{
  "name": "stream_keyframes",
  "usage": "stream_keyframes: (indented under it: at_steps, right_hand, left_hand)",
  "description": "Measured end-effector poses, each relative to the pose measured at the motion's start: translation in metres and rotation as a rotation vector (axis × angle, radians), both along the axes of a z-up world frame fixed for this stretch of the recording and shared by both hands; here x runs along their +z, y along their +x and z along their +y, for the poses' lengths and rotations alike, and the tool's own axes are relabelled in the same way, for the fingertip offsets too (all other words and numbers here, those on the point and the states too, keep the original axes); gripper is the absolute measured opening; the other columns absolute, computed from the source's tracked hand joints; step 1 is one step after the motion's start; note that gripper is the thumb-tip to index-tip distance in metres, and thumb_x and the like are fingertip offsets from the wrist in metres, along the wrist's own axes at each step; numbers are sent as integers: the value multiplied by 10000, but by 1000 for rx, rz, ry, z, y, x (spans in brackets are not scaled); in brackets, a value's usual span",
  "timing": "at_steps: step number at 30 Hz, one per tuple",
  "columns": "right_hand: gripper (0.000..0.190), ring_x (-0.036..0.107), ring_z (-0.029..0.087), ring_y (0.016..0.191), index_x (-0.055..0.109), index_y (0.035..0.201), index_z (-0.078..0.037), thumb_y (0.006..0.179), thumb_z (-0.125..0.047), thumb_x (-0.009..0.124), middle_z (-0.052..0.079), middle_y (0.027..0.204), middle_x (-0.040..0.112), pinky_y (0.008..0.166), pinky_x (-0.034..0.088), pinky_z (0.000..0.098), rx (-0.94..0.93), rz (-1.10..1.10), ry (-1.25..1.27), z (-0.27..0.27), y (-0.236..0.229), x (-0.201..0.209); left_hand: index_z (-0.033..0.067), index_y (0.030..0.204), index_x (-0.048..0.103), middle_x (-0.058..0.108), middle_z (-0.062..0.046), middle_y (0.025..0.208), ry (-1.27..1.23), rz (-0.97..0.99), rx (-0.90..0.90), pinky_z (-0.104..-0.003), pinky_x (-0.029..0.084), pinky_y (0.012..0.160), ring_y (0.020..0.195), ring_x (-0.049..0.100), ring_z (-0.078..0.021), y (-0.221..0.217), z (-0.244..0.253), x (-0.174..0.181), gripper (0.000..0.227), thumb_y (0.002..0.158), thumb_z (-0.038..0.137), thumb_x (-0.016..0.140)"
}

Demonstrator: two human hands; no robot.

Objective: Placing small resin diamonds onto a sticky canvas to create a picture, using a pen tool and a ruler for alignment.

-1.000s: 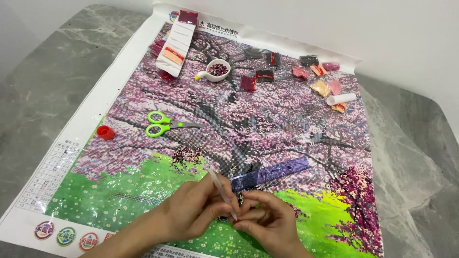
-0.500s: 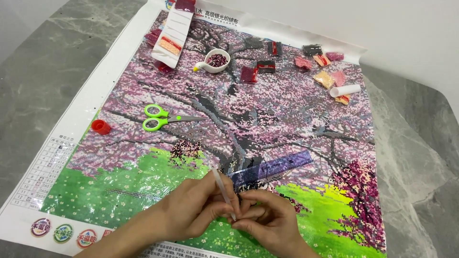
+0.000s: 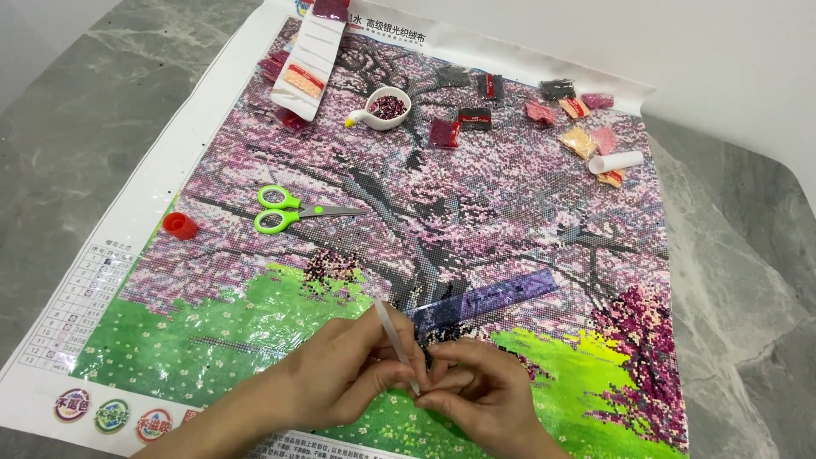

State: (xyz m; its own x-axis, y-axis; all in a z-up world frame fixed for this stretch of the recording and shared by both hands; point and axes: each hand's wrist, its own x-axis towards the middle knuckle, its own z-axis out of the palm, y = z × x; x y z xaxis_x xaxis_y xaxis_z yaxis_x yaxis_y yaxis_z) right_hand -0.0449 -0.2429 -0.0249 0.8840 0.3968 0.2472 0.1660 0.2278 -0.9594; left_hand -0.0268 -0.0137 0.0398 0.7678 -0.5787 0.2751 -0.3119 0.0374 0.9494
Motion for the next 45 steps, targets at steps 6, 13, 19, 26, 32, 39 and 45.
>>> stream_keyframes:
  at_steps: [6, 13, 19, 26, 32, 39, 45]
  right_hand:
    - [460, 759, 265, 701, 612, 1154, 39, 735, 95, 794, 220, 824, 642, 646, 629, 306, -10, 42, 20, -1, -1, -3]
    - [414, 800, 154, 707, 627, 1137, -57, 772, -110, 818, 80, 761, 778, 690, 632, 258, -72, -380, -233, 14, 2, 29]
    - [155, 736, 201, 659, 725, 925, -14, 889, -161, 691, 135, 795, 741, 642, 616, 250, 38, -428, -295, 33, -15, 56]
    - [260, 695, 268, 894, 685, 1023, 44, 983, -182, 562, 101, 1036, 718, 821, 599, 285, 269, -511, -464, 19, -11, 54]
    - [280, 671, 256, 975, 676, 1078, 35, 997, -189, 528, 95, 1086, 696, 880, 568, 272, 348, -426, -484, 16, -8, 53]
    - [234, 673, 276, 934, 673, 1007, 47, 991, -148, 544, 106, 1050, 693, 833, 588, 293, 317, -532, -460, 22, -6, 59]
    - [214, 662, 264, 968, 650, 1032, 56, 995, -117, 530, 96, 1069, 685, 883, 570, 279, 363, -519, -474, 19, -5, 55]
  left_hand:
    - [106, 1025, 517, 722, -25, 910, 83, -47, 11, -277, 581, 649, 753, 739, -181, 2, 2, -2, 126, 964, 216, 513]
    - [93, 918, 498, 703, -57, 811, -123, -238, 251, -211, 567, 505, 628, 686, -120, 22, 12, -9, 31, 943, 84, 515]
    - [81, 1033, 516, 657, -57, 899, 288, -398, 352, -311, 541, 568, 681, 665, -189, 30, 20, -36, 100, 970, 158, 502]
    - [83, 984, 497, 626, -53, 802, 353, -309, 260, -284, 465, 428, 515, 566, -167, 34, 16, -37, 46, 974, 125, 513]
    - [81, 996, 501, 637, -52, 800, 389, -302, 281, -301, 452, 431, 526, 578, -182, 36, 17, -42, 60, 969, 127, 528]
    - [90, 1017, 498, 716, -58, 840, 403, -270, 363, -293, 506, 438, 616, 720, -177, 38, 19, -44, 90, 956, 132, 550]
    - [86, 1021, 518, 691, -48, 779, 387, -354, 355, -271, 482, 396, 530, 649, -156, 38, 16, -46, 82, 958, 124, 556]
